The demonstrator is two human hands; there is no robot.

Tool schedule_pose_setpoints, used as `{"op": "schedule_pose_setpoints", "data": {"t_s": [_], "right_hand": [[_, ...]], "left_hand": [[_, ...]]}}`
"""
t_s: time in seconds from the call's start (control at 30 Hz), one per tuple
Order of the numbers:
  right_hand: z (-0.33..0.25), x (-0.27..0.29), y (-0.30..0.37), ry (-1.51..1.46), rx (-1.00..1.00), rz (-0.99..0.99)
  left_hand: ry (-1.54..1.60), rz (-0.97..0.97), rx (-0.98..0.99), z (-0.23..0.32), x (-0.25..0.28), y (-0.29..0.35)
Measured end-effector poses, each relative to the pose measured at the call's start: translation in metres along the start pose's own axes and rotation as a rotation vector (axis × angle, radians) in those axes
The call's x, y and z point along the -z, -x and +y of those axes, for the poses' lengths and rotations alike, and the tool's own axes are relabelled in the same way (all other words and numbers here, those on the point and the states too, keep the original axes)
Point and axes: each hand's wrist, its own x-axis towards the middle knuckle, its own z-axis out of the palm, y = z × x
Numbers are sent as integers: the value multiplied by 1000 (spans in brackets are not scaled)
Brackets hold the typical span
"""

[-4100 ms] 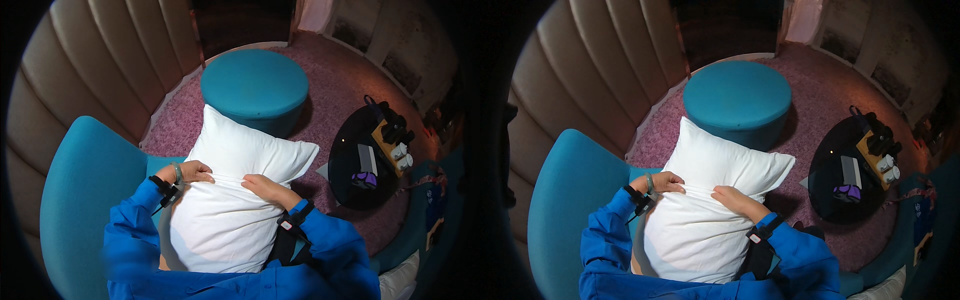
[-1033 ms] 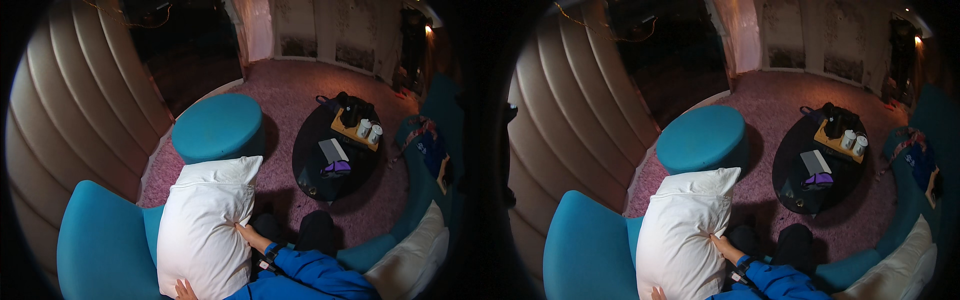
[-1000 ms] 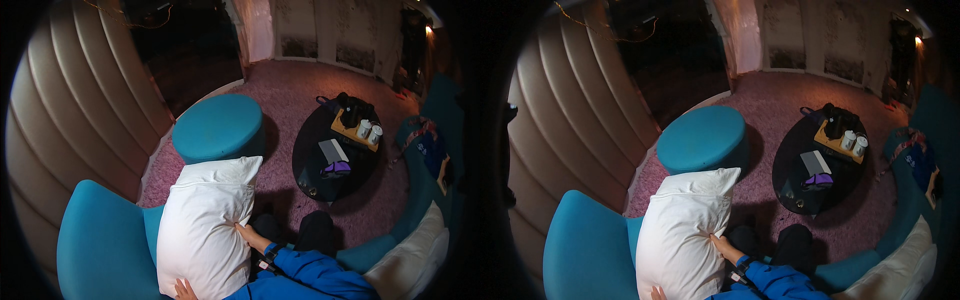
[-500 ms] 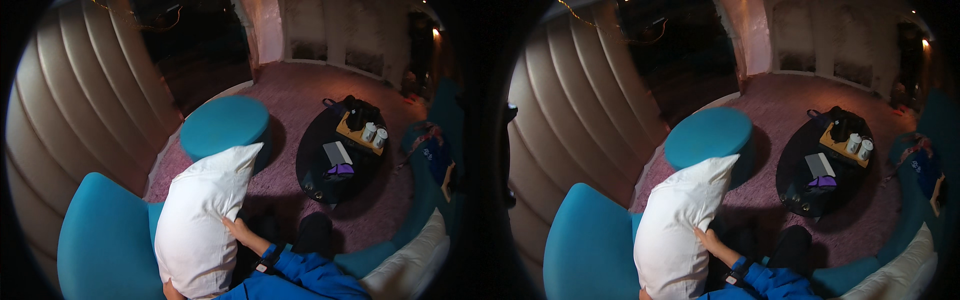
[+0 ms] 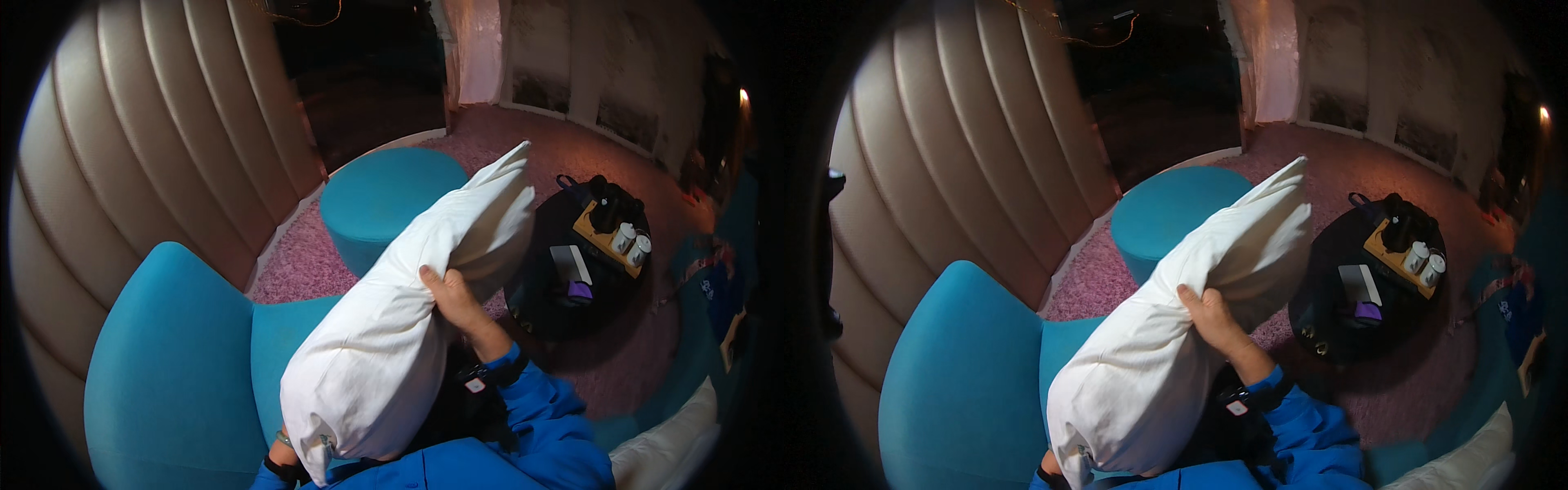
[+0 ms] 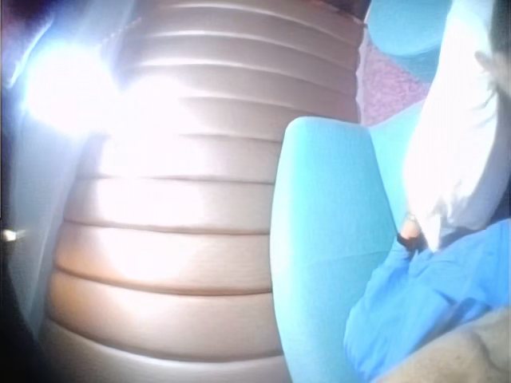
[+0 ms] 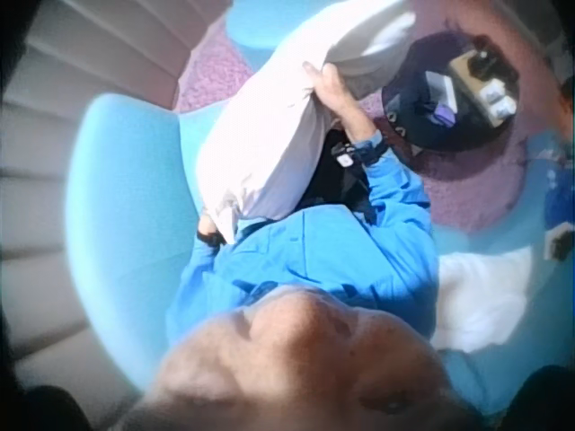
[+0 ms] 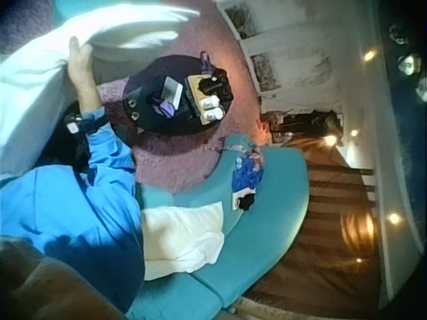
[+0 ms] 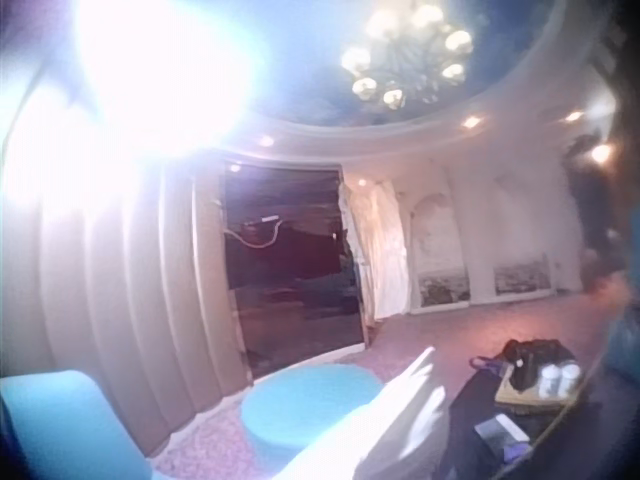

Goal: The person inserts a white pillow into a white pillowcase while seated on a teal chair. They align the corners, pull the case over the pillow, and smooth the fabric to complete the task.

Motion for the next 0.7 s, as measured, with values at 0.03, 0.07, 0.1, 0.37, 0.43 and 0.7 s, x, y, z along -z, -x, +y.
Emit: {"op": "schedule_pose_setpoints", "data": {"t_s": [0.03, 0.07, 0.1, 0.37, 0.43, 0.7], "right_hand": [[-8, 1, -4, 20, 60, 11], [-14, 4, -9, 85, 45, -16], [-20, 6, -13, 151, 29, -41], [23, -78, -58, 179, 12, -284], [51, -123, -56, 308, 17, -336], [147, -174, 61, 1008, 540, -515]], "left_hand": [[76, -25, 12, -3, -1, 2], [169, -45, 37, -8, 1, 5], [251, -51, 66, -14, 5, 9], [1016, 391, 474, -121, 55, 54], [1145, 471, 561, -157, 58, 62], [1302, 590, 890, -247, 26, 106]]}}
